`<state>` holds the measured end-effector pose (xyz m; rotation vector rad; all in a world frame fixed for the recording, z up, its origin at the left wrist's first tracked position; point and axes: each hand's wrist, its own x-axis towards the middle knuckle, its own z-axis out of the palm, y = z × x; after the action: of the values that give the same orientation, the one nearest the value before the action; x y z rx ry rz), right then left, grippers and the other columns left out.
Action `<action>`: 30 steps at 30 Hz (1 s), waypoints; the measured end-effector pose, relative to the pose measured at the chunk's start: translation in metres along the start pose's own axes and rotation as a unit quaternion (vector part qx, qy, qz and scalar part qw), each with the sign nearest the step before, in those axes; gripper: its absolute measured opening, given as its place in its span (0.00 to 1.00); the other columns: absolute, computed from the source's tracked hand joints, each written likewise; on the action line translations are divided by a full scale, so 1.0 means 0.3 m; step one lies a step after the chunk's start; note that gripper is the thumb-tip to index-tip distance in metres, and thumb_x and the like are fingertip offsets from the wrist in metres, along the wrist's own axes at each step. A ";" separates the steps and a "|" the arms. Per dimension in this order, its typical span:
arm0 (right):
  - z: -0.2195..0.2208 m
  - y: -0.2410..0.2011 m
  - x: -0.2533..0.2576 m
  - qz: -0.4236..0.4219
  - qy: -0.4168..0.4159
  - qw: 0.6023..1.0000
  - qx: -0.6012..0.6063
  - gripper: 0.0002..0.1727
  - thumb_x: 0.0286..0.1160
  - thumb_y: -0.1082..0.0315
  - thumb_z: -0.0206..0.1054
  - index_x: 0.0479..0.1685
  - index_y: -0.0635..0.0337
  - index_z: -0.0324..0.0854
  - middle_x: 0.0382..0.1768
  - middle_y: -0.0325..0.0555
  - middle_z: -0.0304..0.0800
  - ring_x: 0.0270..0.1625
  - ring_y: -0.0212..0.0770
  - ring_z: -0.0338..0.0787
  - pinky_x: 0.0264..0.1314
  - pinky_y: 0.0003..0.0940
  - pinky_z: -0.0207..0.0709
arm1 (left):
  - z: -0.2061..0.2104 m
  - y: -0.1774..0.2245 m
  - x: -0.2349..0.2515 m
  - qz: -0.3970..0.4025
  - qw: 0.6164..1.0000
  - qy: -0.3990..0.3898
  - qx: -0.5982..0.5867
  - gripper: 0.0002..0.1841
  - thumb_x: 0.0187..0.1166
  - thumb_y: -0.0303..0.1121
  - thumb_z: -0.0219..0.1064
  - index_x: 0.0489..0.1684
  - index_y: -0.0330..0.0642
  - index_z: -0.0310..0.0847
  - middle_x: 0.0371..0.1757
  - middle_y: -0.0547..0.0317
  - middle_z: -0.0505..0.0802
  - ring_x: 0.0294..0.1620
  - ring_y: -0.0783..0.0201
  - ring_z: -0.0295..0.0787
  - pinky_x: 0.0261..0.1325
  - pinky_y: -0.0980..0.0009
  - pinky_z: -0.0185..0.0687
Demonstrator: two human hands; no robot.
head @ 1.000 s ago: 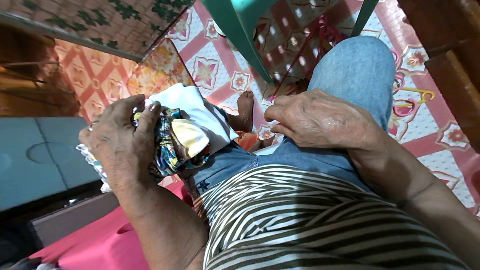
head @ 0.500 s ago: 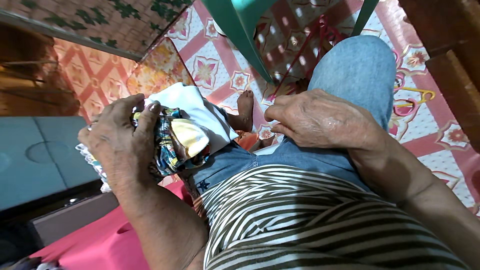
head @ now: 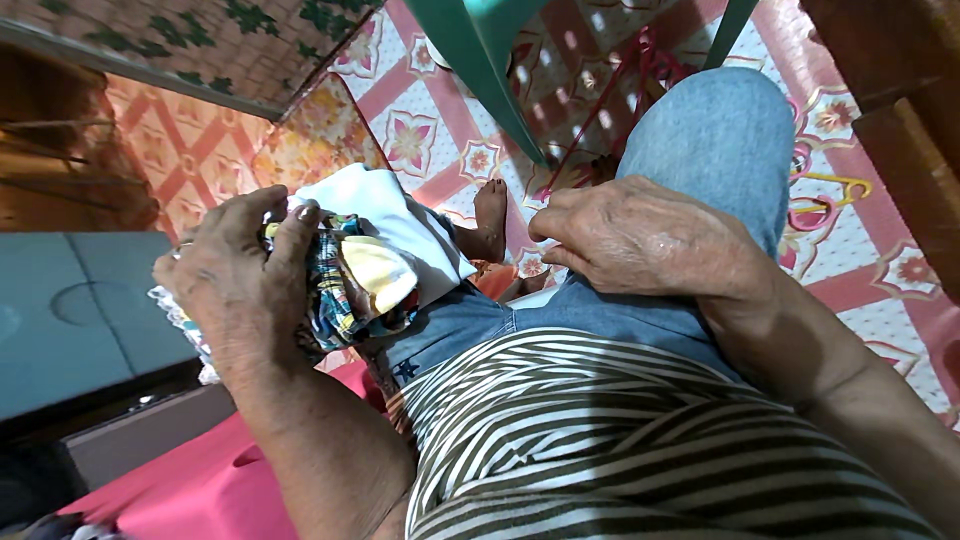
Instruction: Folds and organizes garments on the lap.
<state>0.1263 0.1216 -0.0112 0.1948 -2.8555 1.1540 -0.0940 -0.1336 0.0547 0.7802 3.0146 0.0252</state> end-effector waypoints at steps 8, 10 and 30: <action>0.001 0.005 0.000 -0.004 0.000 1.000 0.001 0.08 0.81 0.62 0.67 0.45 0.54 0.90 0.35 0.44 0.87 0.39 0.45 0.90 0.38 0.44 0.81 | 0.005 -0.013 0.003 0.010 1.000 0.004 -0.010 0.35 0.84 0.62 0.49 0.74 0.43 0.79 0.72 0.36 0.85 0.77 0.33 0.75 0.75 0.23 0.48; -0.001 0.003 0.001 -0.003 -0.001 1.000 0.000 0.08 0.80 0.62 0.67 0.45 0.54 0.90 0.35 0.44 0.87 0.39 0.45 0.90 0.38 0.44 0.81 | 0.009 -0.022 0.000 0.016 1.000 0.010 -0.014 0.34 0.85 0.62 0.49 0.74 0.43 0.79 0.71 0.37 0.85 0.75 0.33 0.76 0.73 0.23 0.52; 0.007 0.011 -0.002 -0.017 0.017 1.000 0.001 0.07 0.79 0.63 0.68 0.42 0.54 0.89 0.32 0.43 0.85 0.36 0.44 0.88 0.35 0.42 0.79 | 0.004 -0.008 -0.003 0.018 1.000 0.011 -0.010 0.33 0.86 0.61 0.49 0.72 0.43 0.80 0.70 0.37 0.86 0.74 0.32 0.76 0.72 0.22 0.52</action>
<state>0.1263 0.1225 -0.0150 0.2192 -2.8096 1.1440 -0.0943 -0.1361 0.0536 0.8390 3.0142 0.0658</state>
